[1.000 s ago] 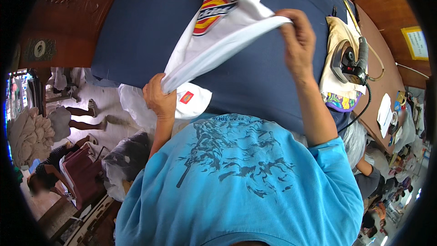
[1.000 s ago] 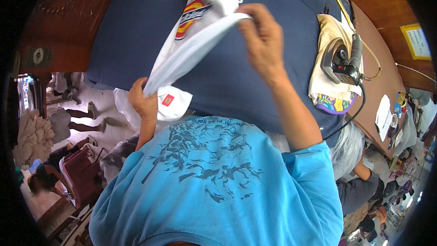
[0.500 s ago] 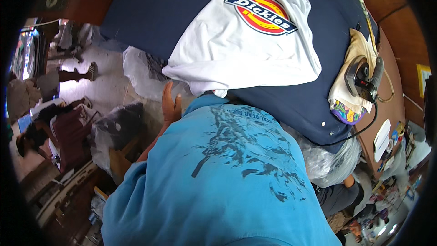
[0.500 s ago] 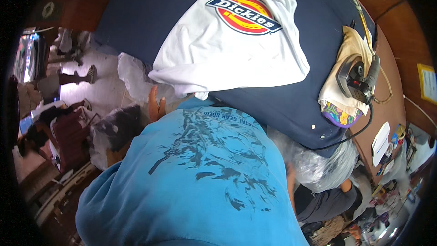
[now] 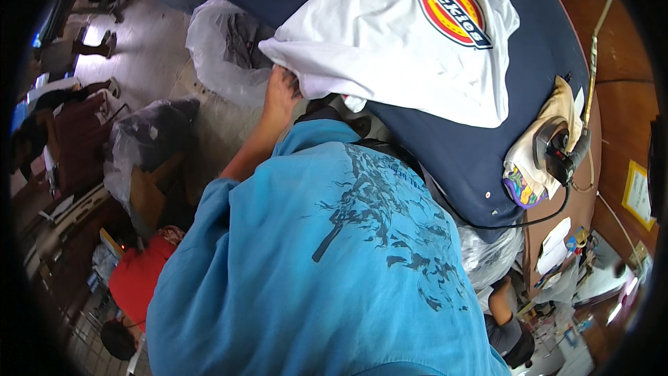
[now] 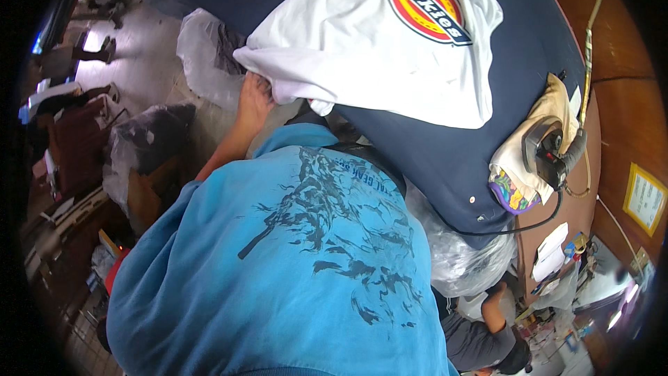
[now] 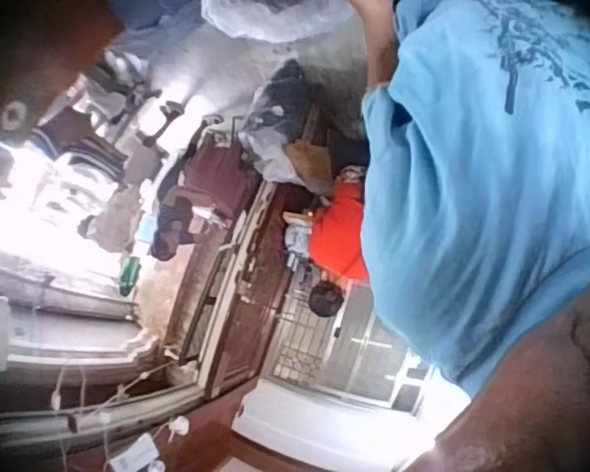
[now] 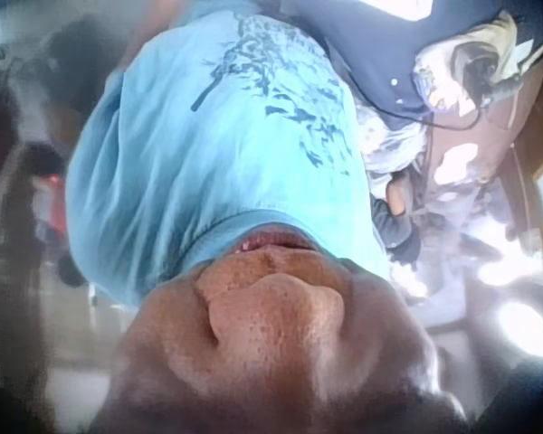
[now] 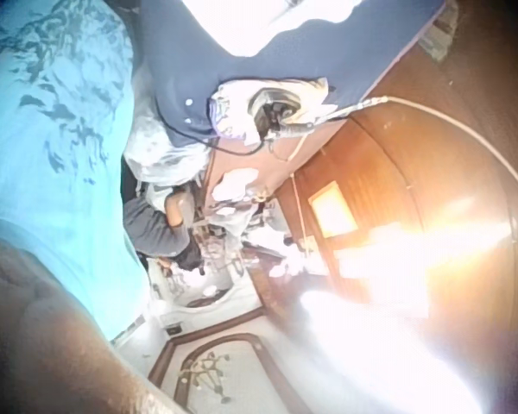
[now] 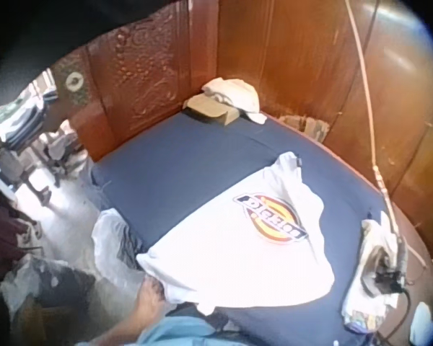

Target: The person picks up a white tank top from a stack, places it onto an ironing board, and irons both sides of the garment using a steam iron.

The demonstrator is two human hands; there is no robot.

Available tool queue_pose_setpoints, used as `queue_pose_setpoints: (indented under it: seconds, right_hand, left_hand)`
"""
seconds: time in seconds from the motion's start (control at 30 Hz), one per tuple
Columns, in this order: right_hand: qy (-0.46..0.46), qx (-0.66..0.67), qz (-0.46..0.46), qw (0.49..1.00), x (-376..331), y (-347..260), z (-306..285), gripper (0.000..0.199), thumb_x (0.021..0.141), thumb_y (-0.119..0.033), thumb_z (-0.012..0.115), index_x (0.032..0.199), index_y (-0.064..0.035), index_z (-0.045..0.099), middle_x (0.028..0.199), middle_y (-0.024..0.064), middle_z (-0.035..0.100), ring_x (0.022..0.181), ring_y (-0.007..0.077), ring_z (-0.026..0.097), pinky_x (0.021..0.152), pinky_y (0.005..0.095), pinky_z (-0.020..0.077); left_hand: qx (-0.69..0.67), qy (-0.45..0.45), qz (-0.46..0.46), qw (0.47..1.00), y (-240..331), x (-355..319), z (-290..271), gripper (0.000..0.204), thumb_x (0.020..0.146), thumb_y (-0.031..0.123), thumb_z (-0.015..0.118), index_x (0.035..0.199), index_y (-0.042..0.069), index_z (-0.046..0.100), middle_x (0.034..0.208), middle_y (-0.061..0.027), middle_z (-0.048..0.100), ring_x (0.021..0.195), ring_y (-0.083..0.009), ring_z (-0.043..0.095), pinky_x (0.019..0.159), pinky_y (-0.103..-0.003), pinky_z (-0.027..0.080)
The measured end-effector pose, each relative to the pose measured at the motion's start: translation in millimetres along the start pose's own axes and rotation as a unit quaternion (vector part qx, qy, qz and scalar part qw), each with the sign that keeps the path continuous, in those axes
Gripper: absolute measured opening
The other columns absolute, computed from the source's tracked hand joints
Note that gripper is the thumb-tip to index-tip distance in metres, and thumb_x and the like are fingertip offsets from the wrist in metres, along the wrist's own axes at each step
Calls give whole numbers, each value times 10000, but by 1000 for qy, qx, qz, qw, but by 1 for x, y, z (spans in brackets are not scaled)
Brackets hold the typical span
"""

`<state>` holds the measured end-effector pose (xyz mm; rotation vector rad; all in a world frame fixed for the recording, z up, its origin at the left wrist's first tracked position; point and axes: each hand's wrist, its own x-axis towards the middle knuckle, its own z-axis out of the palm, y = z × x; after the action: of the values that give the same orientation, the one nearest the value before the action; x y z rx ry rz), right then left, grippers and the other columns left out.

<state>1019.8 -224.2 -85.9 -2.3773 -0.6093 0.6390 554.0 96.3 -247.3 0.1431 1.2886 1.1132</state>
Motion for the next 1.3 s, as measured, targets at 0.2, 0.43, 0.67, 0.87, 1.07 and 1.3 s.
queue_pose_setpoints:
  seconds: [0.2, 0.43, 0.67, 0.87, 1.07, 1.3]
  right_hand:
    - [-33, 34, -43, 998, 13, -17, 39, 176, 902, -157, 528, 957, 4, 571, 783, 44, 568, 693, 109, 502, 634, 260, 424]
    - [-60, 79, -59, 993, 2, -46, 97, 182, 902, -156, 527, 971, 6, 572, 787, 48, 576, 690, 111, 508, 632, 259, 427]
    - [-57, 88, -78, 991, -11, -87, 131, 190, 902, -155, 526, 984, 9, 573, 791, 53, 583, 687, 113, 514, 629, 258, 429]
    - [-66, 77, -95, 990, -14, -124, 152, 197, 902, -155, 524, 996, 10, 574, 795, 57, 589, 685, 114, 519, 627, 257, 431]
    - [-75, 67, -98, 990, -24, -141, 166, 204, 902, -154, 523, 1008, 12, 576, 798, 60, 595, 683, 116, 524, 625, 256, 433]
    - [-100, 57, -117, 986, -28, -167, 187, 213, 902, -153, 522, 1022, 14, 577, 803, 65, 603, 680, 118, 530, 623, 255, 435]
  left_hand:
    - [-52, -72, 14, 996, 9, -4, 10, 643, 892, 565, 358, 1359, 130, 282, 1295, -98, 440, 1173, -241, 437, 973, -441, 313]
    - [288, -77, -141, 944, -13, -20, -56, 572, 894, 479, 428, 1312, 90, 400, 1171, -82, 531, 1056, -198, 508, 942, -388, 343]
    - [320, -144, 3, 936, -20, 37, -74, 390, 878, 284, 520, 1128, -15, 531, 971, -94, 596, 866, -181, 556, 782, -286, 442]
    - [244, -131, 50, 960, 36, 72, -35, 389, 854, 206, 514, 1168, -22, 515, 1109, -113, 580, 994, -200, 542, 877, -287, 416]
    - [208, -178, 6, 962, 69, 50, -52, 490, 871, 284, 499, 1318, 106, 406, 1225, -49, 520, 1139, -174, 462, 998, -358, 292]
    - [-192, -131, -214, 949, 84, 53, -41, 330, 875, 139, 535, 1195, 69, 502, 1114, -24, 554, 1020, -173, 518, 960, -329, 348]
